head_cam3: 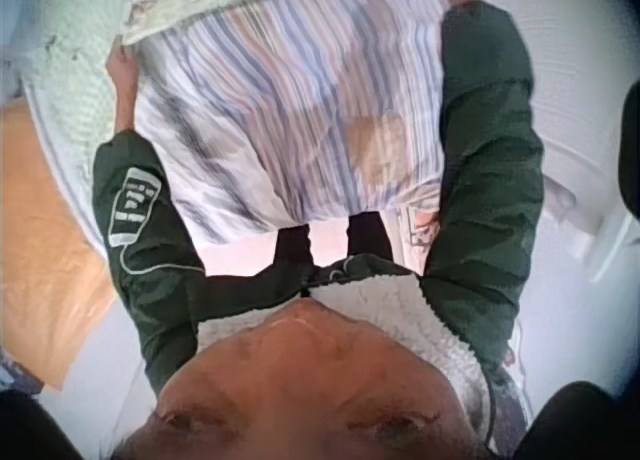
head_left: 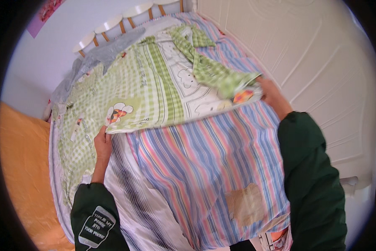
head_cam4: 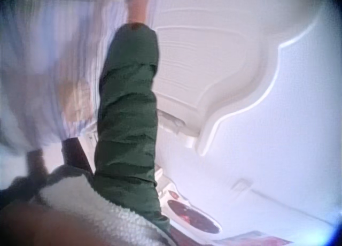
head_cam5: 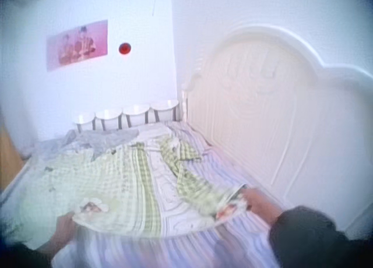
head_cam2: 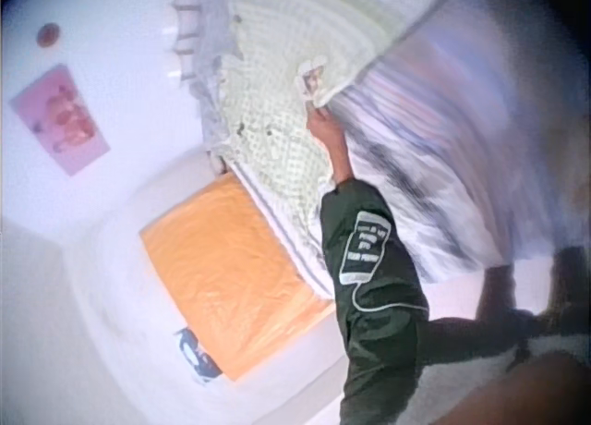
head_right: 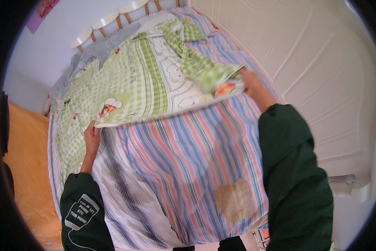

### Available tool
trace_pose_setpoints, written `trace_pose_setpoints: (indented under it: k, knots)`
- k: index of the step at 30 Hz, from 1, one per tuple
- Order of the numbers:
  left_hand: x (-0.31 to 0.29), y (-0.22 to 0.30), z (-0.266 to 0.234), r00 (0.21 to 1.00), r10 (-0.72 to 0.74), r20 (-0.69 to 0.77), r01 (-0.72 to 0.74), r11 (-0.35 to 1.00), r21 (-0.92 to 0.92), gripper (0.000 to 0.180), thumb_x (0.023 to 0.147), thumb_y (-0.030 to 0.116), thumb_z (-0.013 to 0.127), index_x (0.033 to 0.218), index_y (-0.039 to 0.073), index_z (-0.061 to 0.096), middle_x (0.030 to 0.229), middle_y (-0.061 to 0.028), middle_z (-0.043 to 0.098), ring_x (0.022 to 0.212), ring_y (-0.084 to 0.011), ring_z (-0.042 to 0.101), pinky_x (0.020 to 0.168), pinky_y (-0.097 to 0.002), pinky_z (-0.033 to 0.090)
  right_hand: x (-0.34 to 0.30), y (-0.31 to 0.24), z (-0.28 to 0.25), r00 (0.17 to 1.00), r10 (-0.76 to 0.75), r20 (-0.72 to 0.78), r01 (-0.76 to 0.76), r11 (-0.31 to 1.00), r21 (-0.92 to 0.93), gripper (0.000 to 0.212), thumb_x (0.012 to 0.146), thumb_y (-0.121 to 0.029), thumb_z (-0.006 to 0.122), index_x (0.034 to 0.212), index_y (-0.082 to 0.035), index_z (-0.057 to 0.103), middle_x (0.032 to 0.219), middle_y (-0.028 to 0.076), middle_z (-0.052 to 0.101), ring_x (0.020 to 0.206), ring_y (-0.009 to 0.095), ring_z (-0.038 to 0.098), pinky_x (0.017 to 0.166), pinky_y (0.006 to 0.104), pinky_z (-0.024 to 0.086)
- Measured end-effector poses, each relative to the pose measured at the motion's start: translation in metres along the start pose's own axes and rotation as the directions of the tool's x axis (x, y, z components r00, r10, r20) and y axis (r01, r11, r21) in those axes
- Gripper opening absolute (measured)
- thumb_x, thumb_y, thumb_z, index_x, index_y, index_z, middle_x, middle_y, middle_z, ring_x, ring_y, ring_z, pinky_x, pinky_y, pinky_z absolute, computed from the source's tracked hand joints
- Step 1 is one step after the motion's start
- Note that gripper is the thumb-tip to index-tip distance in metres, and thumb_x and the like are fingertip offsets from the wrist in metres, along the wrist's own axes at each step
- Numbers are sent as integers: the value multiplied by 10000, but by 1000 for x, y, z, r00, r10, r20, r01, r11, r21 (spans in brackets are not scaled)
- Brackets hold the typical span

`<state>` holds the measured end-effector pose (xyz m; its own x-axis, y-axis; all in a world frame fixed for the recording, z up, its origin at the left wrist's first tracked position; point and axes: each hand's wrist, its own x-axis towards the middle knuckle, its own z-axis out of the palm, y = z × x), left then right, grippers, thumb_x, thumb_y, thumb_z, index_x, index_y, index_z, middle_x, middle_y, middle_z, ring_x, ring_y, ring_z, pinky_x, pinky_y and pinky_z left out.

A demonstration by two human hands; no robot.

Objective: The person smooths and arranges multiple bed linens on a bed, including a striped sheet, a black-and-white striped sheet, and a green checkered sheet with bear graphics. They pull, fold, and tuck the linens to cover the mattress evenly.

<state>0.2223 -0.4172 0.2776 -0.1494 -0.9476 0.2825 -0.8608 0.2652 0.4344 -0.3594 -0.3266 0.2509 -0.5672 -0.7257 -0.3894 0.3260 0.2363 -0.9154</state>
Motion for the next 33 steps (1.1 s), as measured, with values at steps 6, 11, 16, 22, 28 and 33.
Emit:
trace_pose_setpoints:
  k: [6,11,16,22,28,33]
  knots:
    - [-77,95,-113,892,385,237,-397,918,2,240,769,86,651,1006,55,631,715,-190,596,621,-340,603,576,-396,472,-95,-147,-165,860,-506,-71,474,738,480,321,986,-279,462,1160,-28,561,1151,113,637,1007,213,636,879,361,524]
    - [-195,134,-130,689,408,599,-333,912,-239,252,757,169,710,992,115,638,690,-108,612,632,-319,617,556,-391,488,-182,-43,-276,940,-325,105,233,835,498,468,984,-365,446,1306,-27,476,1291,116,559,1151,244,562,989,384,449]
    - [-288,124,-96,413,266,871,-210,958,-193,191,865,309,628,970,152,599,685,-100,602,647,-339,612,562,-419,482,-187,98,-300,994,8,-107,48,856,515,394,970,-314,492,1233,-23,539,1165,93,627,1041,236,604,909,365,487]
    - [-324,120,-83,427,267,864,-179,961,-209,263,866,328,633,1006,107,660,785,-148,652,735,-357,627,626,-447,482,-170,134,-319,986,113,-122,-28,836,549,385,976,-291,482,1235,-11,535,1188,106,615,1060,242,594,927,363,480]
    - [-287,151,-121,301,291,908,-214,949,-233,199,889,318,599,976,140,596,803,-90,617,725,-322,621,621,-420,489,-190,46,-300,999,-41,-13,44,942,332,391,972,-304,489,1207,2,547,1179,138,615,1049,257,600,930,365,480]
    - [-234,152,-179,368,270,890,15,955,-296,131,890,232,603,919,104,594,917,-61,588,824,-296,611,682,-394,493,-229,-74,-276,973,-192,-130,230,874,428,452,956,-374,507,1211,-2,548,1212,149,598,1061,251,601,944,369,477]
